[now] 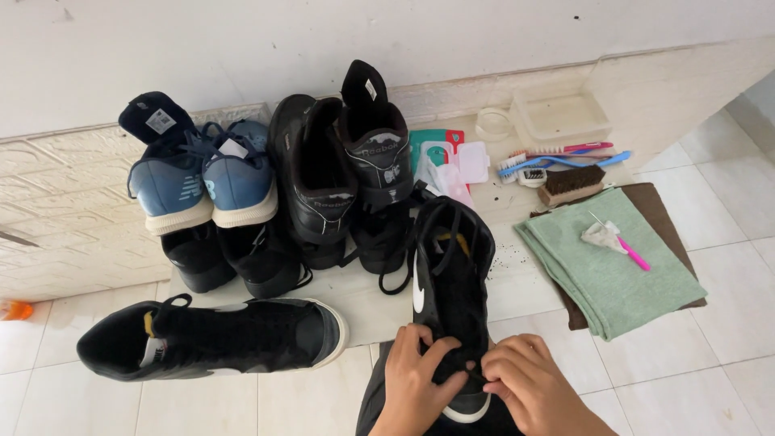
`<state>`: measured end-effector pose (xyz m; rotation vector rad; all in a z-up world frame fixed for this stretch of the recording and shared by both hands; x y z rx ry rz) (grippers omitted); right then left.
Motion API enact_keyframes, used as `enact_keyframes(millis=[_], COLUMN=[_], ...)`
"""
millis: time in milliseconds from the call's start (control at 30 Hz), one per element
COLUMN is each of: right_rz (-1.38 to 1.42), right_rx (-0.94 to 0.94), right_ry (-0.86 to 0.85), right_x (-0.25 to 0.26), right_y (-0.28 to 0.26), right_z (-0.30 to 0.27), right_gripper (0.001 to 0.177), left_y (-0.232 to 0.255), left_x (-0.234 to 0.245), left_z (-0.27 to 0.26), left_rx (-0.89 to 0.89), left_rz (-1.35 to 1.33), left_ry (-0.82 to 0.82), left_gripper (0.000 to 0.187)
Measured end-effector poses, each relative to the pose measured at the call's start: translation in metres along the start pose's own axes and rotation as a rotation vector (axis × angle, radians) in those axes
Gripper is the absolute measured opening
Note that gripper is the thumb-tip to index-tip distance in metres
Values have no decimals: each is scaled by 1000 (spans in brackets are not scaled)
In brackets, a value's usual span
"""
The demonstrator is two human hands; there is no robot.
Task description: The person cleans the sole of a shoe using a cloth and then proceeds to lace up a black sneaker.
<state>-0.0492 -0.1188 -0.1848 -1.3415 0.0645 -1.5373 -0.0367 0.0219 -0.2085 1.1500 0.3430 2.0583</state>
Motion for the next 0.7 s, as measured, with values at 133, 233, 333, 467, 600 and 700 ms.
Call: enact_keyframes(millis=[133, 233, 333, 467, 600, 700], right_rz=[37, -360, -372, -342, -171, -66], right_rx=[-167, 94, -55, -438, -516, -397], right_ry=[71, 175, 151, 254, -33, -58], right_x=[3, 14, 20, 37, 6, -16], right_y=[1, -45, -43, 4, 47, 52], right_z=[-23, -24, -31, -32, -25, -22], right_gripper=[15, 32, 31, 23, 28, 17], left_y=[0, 1, 0, 2, 10, 14], left_x=[-3, -3, -4, -2, 6, 5], left_z=[-1, 1, -1, -2, -2, -4], left_rx=[16, 18, 36, 38, 4, -68], left_rz=[47, 64, 48, 38, 5, 24], left_ry=[-37, -29, -35, -9, 65, 73], left_gripper=[24, 25, 23, 23, 26, 12])
Point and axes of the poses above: each hand's wrist, its own z-axis towards the middle knuckle, its own x-axis out of the back of the hand, y = z × x, the point moved 8 cm from there along z, towards the middle knuckle, and after that the axes turned 8 degrees about z, right-handed, at the moved point
